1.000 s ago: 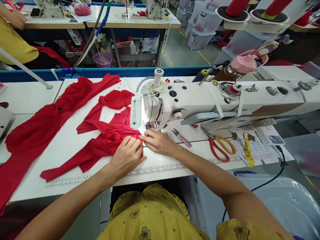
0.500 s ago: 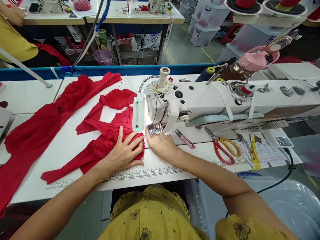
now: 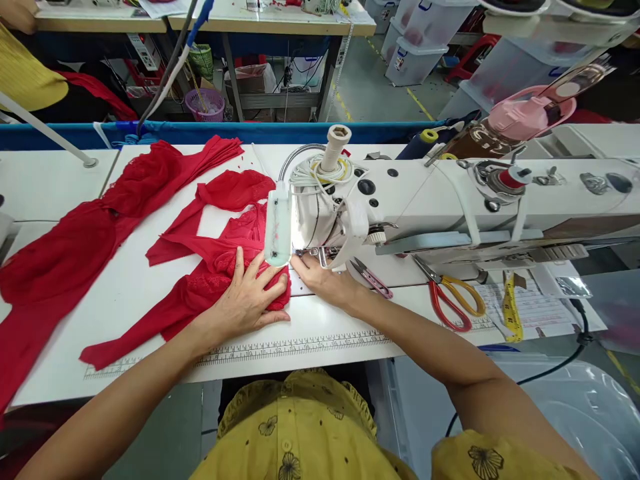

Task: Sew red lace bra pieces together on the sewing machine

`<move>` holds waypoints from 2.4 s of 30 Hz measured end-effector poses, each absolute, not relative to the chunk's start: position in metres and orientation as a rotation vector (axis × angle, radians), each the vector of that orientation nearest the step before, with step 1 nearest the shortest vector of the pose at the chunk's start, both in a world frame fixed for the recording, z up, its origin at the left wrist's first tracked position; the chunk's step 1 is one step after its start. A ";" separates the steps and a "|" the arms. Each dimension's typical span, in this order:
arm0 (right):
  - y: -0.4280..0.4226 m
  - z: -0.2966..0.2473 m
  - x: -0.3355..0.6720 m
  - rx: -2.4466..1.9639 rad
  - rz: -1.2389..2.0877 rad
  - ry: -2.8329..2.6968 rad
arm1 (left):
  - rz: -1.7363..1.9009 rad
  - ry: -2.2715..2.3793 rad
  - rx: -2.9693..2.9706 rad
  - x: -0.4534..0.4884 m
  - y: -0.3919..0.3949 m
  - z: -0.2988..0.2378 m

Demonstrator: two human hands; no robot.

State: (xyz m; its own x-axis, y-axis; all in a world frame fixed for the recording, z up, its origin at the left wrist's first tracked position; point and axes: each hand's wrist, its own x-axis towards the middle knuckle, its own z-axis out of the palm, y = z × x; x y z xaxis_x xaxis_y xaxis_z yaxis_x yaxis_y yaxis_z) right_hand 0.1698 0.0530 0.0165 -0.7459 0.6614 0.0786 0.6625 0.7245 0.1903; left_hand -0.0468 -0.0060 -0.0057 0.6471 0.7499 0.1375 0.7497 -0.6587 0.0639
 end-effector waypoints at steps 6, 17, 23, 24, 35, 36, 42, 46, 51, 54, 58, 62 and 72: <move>0.038 0.000 0.206 -0.942 -0.006 -2.644 | 0.242 1.156 2.734 -0.045 0.010 -0.006; 0.035 -0.020 0.207 -0.787 0.020 -2.427 | 0.302 1.057 2.680 -0.037 0.029 -0.004; 0.031 -0.020 0.207 -0.690 0.038 -2.441 | 0.254 1.125 2.617 -0.036 0.028 -0.004; 0.031 -0.020 0.207 -0.706 0.045 -2.452 | 0.240 1.103 2.610 -0.035 0.030 -0.003; 0.030 -0.020 0.208 -0.726 0.116 -2.443 | 0.157 1.077 2.594 -0.035 0.029 -0.003; 0.031 -0.020 0.208 -0.731 0.123 -2.447 | 0.148 1.077 2.597 -0.035 0.029 -0.002; 0.029 -0.022 0.210 -0.763 0.125 -2.485 | 0.156 1.099 2.672 -0.040 0.035 -0.003; 0.031 -0.022 0.210 -0.939 0.049 -2.439 | 0.204 1.104 2.673 -0.042 0.034 -0.003; 0.038 -0.019 0.208 -0.967 0.048 -2.473 | 0.316 1.190 2.801 -0.031 0.021 0.004; 0.039 -0.020 0.208 -0.969 0.108 -2.538 | 0.429 1.192 2.864 -0.023 0.012 0.009; 0.037 -0.022 0.211 -0.954 0.128 -2.600 | 0.514 1.179 2.904 -0.020 0.010 0.012; 0.037 -0.024 0.212 -0.951 0.059 -2.612 | 0.525 1.228 2.935 -0.022 0.013 0.011; 0.036 -0.024 0.209 -0.971 0.029 -2.592 | 0.454 1.360 2.776 -0.021 0.014 0.008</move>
State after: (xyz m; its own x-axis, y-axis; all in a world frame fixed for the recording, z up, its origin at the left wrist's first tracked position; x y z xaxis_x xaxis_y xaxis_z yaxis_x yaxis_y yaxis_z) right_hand 0.2092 0.0362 -0.0236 -0.6935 0.6381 0.3345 0.6304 0.7622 -0.1470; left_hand -0.0209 0.0142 0.0084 0.5788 0.7761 0.2504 0.7710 -0.6208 0.1419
